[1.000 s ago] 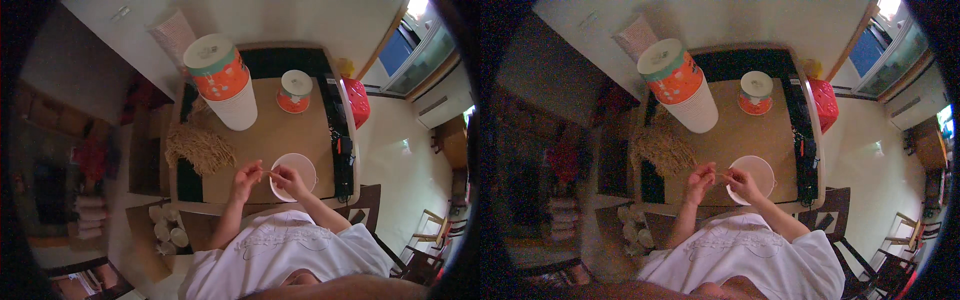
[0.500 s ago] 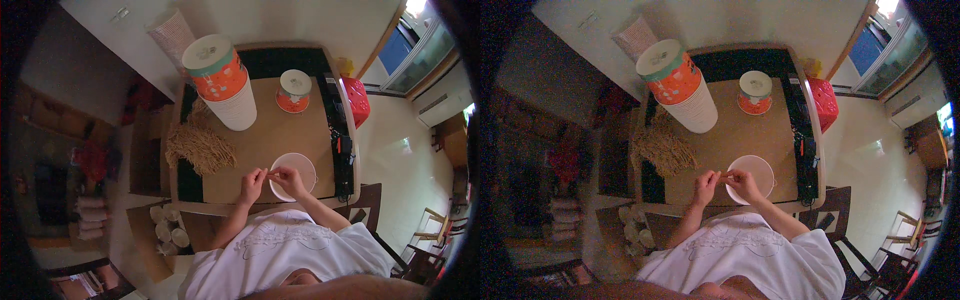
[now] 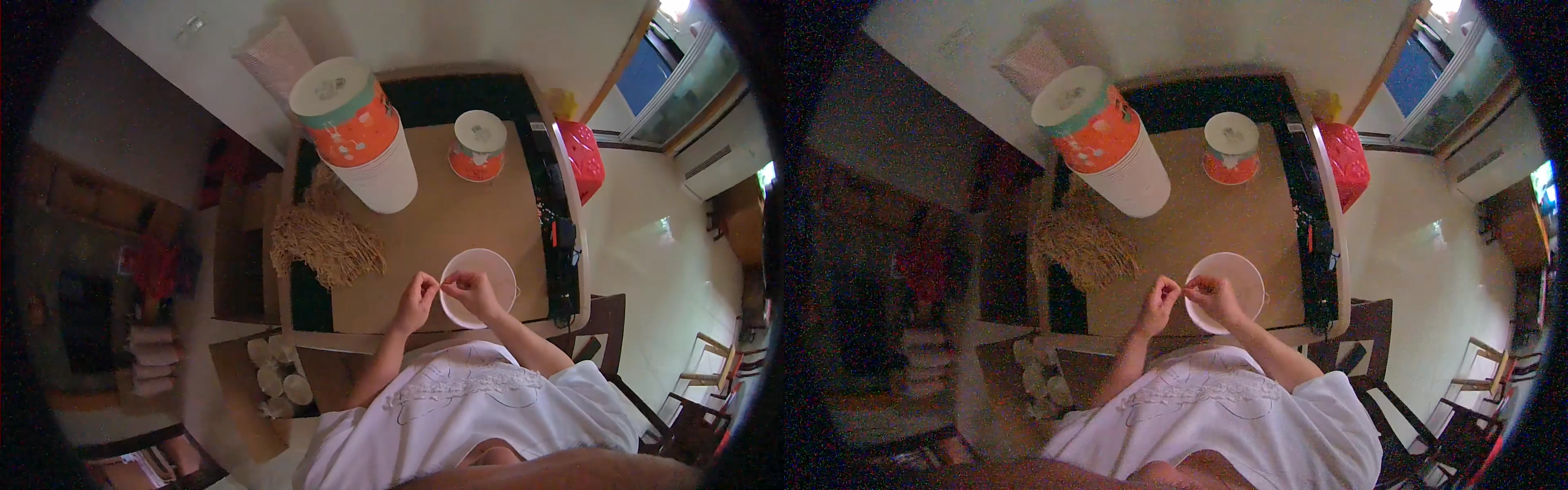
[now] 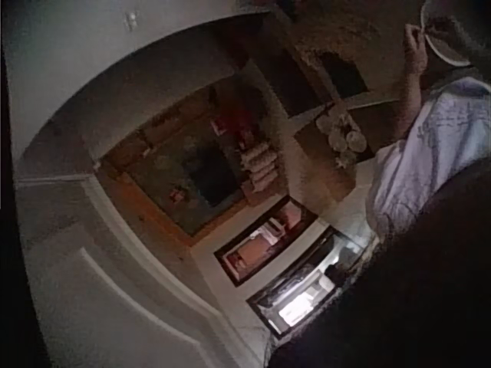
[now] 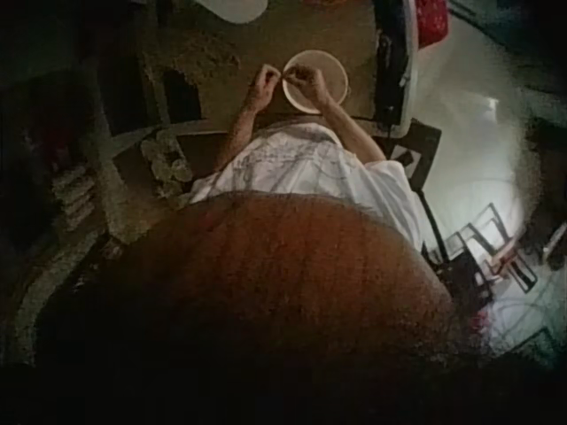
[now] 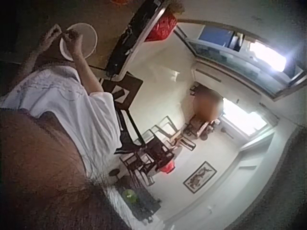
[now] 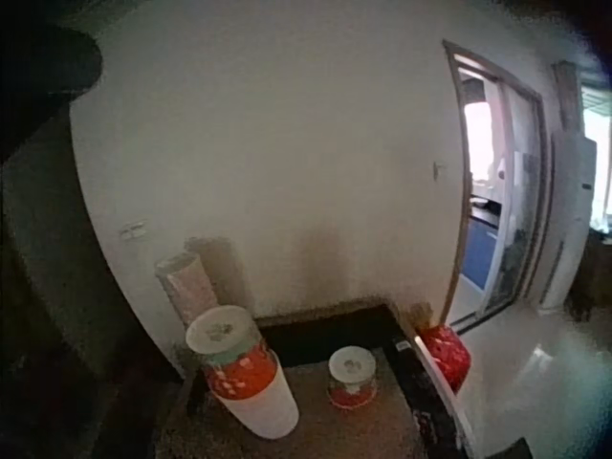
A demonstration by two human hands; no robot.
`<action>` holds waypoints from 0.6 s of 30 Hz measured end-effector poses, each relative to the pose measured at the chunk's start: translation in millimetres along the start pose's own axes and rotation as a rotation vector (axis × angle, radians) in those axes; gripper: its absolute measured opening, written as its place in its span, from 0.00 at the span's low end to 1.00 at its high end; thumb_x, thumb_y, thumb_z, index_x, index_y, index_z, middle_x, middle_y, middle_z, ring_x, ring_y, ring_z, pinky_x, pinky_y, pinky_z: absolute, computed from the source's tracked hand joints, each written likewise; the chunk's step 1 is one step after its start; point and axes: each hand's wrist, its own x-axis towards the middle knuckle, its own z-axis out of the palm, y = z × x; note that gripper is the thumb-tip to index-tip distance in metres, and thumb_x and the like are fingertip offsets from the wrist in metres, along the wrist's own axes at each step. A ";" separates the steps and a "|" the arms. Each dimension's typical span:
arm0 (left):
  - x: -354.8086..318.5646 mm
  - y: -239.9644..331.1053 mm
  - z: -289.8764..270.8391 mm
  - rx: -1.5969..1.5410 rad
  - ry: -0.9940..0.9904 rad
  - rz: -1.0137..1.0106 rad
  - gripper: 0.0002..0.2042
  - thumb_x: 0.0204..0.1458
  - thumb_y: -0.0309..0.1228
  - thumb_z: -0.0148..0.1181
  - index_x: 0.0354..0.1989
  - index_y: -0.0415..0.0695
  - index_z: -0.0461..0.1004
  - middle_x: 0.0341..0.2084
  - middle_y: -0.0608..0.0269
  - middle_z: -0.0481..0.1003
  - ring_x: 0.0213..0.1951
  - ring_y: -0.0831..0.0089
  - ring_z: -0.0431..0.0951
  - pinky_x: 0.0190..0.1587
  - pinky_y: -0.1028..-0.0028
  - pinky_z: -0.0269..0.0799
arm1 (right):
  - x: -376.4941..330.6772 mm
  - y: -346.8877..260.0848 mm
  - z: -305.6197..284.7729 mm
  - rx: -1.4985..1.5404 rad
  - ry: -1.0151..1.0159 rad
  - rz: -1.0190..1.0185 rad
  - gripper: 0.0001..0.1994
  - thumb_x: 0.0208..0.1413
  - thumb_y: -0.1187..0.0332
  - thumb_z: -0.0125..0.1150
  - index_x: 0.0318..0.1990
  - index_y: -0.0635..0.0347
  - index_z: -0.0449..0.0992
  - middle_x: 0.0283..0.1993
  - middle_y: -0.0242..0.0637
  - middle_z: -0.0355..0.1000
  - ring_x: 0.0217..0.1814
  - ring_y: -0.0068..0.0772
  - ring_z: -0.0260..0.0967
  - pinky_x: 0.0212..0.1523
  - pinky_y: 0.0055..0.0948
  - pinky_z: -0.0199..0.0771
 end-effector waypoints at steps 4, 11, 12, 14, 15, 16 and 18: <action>4.2 -23.8 -1.7 0.059 0.040 -0.024 0.03 0.49 0.25 0.51 0.30 0.39 0.65 0.23 0.63 0.68 0.26 0.76 0.68 0.30 0.77 0.65 | 1.5 13.7 -7.2 -0.168 0.026 0.032 0.06 0.44 0.72 0.60 0.27 0.66 0.74 0.23 0.31 0.71 0.25 0.16 0.62 0.26 0.20 0.64; 0.2 -49.1 -2.0 0.177 -0.016 -0.085 0.11 0.45 0.21 0.52 0.39 0.40 0.69 0.33 0.62 0.70 0.32 0.75 0.70 0.35 0.78 0.67 | 14.4 57.9 -11.0 -0.165 0.080 0.003 0.06 0.42 0.72 0.59 0.26 0.66 0.74 0.23 0.35 0.72 0.25 0.19 0.64 0.26 0.23 0.66; 1.5 -45.9 0.2 0.190 0.010 -0.080 0.12 0.44 0.21 0.53 0.40 0.41 0.69 0.33 0.62 0.70 0.32 0.74 0.71 0.34 0.77 0.67 | 17.2 62.4 -11.1 -0.205 0.102 -0.001 0.06 0.42 0.72 0.60 0.26 0.66 0.74 0.24 0.36 0.72 0.25 0.19 0.65 0.26 0.24 0.66; 4.4 -39.3 3.3 0.180 0.021 -0.056 0.12 0.44 0.21 0.53 0.39 0.41 0.70 0.30 0.61 0.70 0.31 0.73 0.71 0.33 0.77 0.68 | 19.3 71.4 -11.4 -0.193 0.110 -0.008 0.07 0.42 0.71 0.60 0.26 0.66 0.74 0.24 0.37 0.72 0.26 0.20 0.66 0.26 0.24 0.66; 5.2 -35.8 2.8 0.170 0.039 -0.035 0.12 0.43 0.21 0.54 0.39 0.41 0.70 0.28 0.60 0.71 0.30 0.71 0.72 0.32 0.76 0.68 | 19.4 68.1 -9.5 -0.182 0.109 -0.016 0.07 0.42 0.71 0.60 0.26 0.67 0.74 0.25 0.38 0.73 0.26 0.20 0.66 0.26 0.25 0.66; 5.2 -37.3 2.2 0.170 0.041 -0.036 0.12 0.43 0.21 0.54 0.39 0.41 0.70 0.28 0.60 0.71 0.30 0.71 0.72 0.32 0.76 0.68 | 19.0 64.8 -8.4 -0.182 0.106 -0.016 0.07 0.42 0.71 0.60 0.26 0.67 0.74 0.25 0.38 0.73 0.26 0.20 0.66 0.26 0.25 0.66; 6.0 -39.5 1.5 0.216 0.028 -0.006 0.12 0.43 0.22 0.54 0.39 0.41 0.71 0.27 0.60 0.71 0.29 0.71 0.71 0.31 0.76 0.68 | 17.9 56.8 -6.8 -0.136 0.101 0.012 0.07 0.43 0.71 0.60 0.27 0.68 0.74 0.24 0.37 0.72 0.25 0.20 0.66 0.26 0.24 0.66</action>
